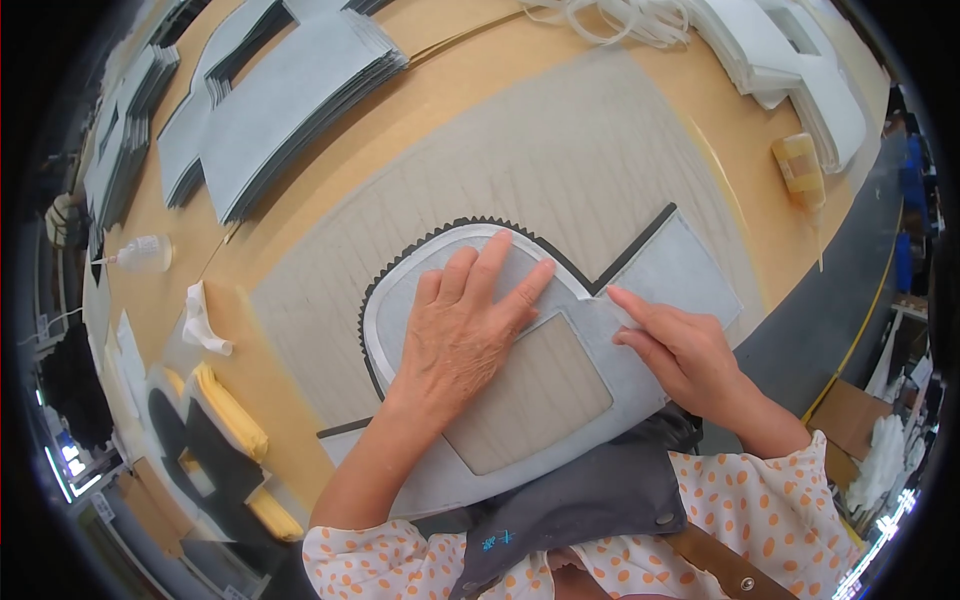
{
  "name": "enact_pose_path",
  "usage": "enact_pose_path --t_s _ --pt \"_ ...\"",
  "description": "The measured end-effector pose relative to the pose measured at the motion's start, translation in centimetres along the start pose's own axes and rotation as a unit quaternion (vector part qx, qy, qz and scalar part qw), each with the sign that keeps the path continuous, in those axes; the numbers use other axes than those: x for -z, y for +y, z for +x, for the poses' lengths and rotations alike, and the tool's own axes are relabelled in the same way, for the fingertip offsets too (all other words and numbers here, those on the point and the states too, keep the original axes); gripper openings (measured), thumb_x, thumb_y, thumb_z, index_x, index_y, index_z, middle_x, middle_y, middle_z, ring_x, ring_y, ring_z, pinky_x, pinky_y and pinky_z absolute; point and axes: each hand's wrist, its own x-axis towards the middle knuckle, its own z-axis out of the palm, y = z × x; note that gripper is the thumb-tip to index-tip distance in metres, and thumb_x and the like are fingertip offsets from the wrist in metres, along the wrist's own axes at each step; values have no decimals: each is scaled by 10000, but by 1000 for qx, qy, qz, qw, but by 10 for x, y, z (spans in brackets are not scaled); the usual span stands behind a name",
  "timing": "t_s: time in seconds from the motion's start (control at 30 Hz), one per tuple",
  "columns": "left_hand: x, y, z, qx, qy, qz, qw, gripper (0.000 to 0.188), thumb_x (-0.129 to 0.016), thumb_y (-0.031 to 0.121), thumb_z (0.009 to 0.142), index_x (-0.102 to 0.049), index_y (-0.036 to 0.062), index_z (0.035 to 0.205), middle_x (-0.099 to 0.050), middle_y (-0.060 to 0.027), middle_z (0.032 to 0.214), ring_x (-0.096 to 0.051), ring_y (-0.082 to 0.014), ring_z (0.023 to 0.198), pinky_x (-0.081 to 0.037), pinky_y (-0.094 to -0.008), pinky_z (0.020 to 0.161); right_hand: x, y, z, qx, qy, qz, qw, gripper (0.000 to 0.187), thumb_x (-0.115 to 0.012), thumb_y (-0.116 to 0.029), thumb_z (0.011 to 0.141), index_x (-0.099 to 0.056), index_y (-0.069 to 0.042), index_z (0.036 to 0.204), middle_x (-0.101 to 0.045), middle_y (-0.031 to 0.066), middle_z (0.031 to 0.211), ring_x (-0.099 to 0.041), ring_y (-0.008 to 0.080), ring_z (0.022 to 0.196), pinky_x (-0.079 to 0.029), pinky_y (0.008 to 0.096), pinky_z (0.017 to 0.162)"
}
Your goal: Applying glue and lining material to leather bag components on a production workbench.
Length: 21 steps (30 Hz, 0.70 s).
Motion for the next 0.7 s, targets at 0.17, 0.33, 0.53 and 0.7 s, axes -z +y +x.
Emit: enact_pose_path --t_s 0.17,0.33,0.53,0.7 --pt "-1 5 -1 -42 4 16 999 548 -735 257 785 -584 128 1295 -516 -22 1312 -471 -207 1121 -385 -332 831 1 0 1 -13 -20 -9 1000 444 -637 -23 911 -550 -6 1345 -684 128 857 -659 250 719 -507 300 660" --pt "-2 17 -3 -55 -46 -1 997 594 -725 250 804 -550 133 1359 -510 13 1369 -480 -191 1137 -387 -328 890 0 1 2 -5 -16 -9 1000 445 -644 -28 908 -554 -13 1344 -683 131 865 -657 249 718 -507 305 656" --pt "-9 18 -6 -61 -44 1 997 592 -727 270 803 -554 162 1359 -508 28 1379 -479 -188 1140 -389 -322 892 -2 3 1 3 -9 -7 1000 431 -648 -27 903 -570 -10 1326 -675 134 851 -648 250 703 -506 311 647" --pt "-9 19 -5 -61 -46 2 997 582 -732 278 804 -559 198 1354 -505 32 1382 -478 -189 1147 -390 -321 890 5 7 -4 59 -13 -123 991 424 -672 8 828 -623 -14 1248 -667 109 847 -639 245 695 -510 327 611"
